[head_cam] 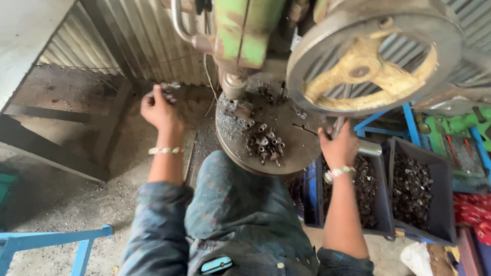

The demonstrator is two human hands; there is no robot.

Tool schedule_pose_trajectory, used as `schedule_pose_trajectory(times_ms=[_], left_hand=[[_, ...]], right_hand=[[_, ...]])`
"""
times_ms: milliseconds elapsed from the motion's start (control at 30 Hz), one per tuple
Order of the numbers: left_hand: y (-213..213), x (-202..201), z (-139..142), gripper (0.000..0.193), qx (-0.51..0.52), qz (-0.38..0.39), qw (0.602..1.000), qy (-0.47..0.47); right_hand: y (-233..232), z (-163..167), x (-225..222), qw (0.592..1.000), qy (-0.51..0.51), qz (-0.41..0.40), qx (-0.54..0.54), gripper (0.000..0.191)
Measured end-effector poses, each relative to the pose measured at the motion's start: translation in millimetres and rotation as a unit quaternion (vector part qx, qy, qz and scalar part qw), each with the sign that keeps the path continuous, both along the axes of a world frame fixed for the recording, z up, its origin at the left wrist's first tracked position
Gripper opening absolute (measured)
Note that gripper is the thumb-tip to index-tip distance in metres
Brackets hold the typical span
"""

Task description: The person sits at a drill press and works through a pile of small dark metal fittings on the machine table. They place each fitting under the drill bit, operate the drill press to machine it, and set it aside, then sweep batches of finished fittings off the table into collection bins.

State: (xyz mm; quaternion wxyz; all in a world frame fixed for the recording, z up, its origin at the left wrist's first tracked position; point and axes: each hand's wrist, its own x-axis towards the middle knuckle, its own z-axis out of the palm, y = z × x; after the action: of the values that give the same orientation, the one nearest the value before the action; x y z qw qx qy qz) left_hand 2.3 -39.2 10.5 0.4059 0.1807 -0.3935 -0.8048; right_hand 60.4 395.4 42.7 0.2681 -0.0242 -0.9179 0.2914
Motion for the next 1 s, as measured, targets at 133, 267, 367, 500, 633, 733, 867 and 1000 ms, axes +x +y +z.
schedule_pose_trajectory(times_ms=[133,267,367,500,633,733,867,1000], left_hand=[[38,65,-6,0.008,-0.301,-0.062,0.95,0.059],[129,96,-19,0.012,-0.506,-0.107,0.855,0.035],[153,89,-15,0.02,-0.649,-0.133,0.745,-0.073],[171,74,-1,0.025,-0.73,-0.114,0.668,-0.089],[232,31,5,0.011,-0.76,-0.191,0.621,-0.002],[277,-16,2,0.028,-0.808,-0.166,0.564,0.039],[297,-43,-7,0.033,-0.818,-0.186,0.543,-0.028],[291,-43,-5,0.03,-0.846,-0.194,0.494,-0.052]], right_hand=[[10,22,11,0.997,-0.029,0.054,-0.041,0.046],[-6,19,-9,0.996,0.014,0.069,-0.063,0.047],[-9,14,-11,0.983,0.042,0.1,-0.147,0.049],[-6,11,-10,0.993,-0.015,0.036,-0.11,0.045],[-11,9,-17,0.985,0.05,0.072,-0.151,0.048],[-11,8,-19,0.983,0.065,0.081,-0.153,0.049],[-8,10,-16,0.989,0.04,0.081,-0.119,0.04],[-8,8,-17,0.993,-0.005,0.049,-0.103,0.038]])
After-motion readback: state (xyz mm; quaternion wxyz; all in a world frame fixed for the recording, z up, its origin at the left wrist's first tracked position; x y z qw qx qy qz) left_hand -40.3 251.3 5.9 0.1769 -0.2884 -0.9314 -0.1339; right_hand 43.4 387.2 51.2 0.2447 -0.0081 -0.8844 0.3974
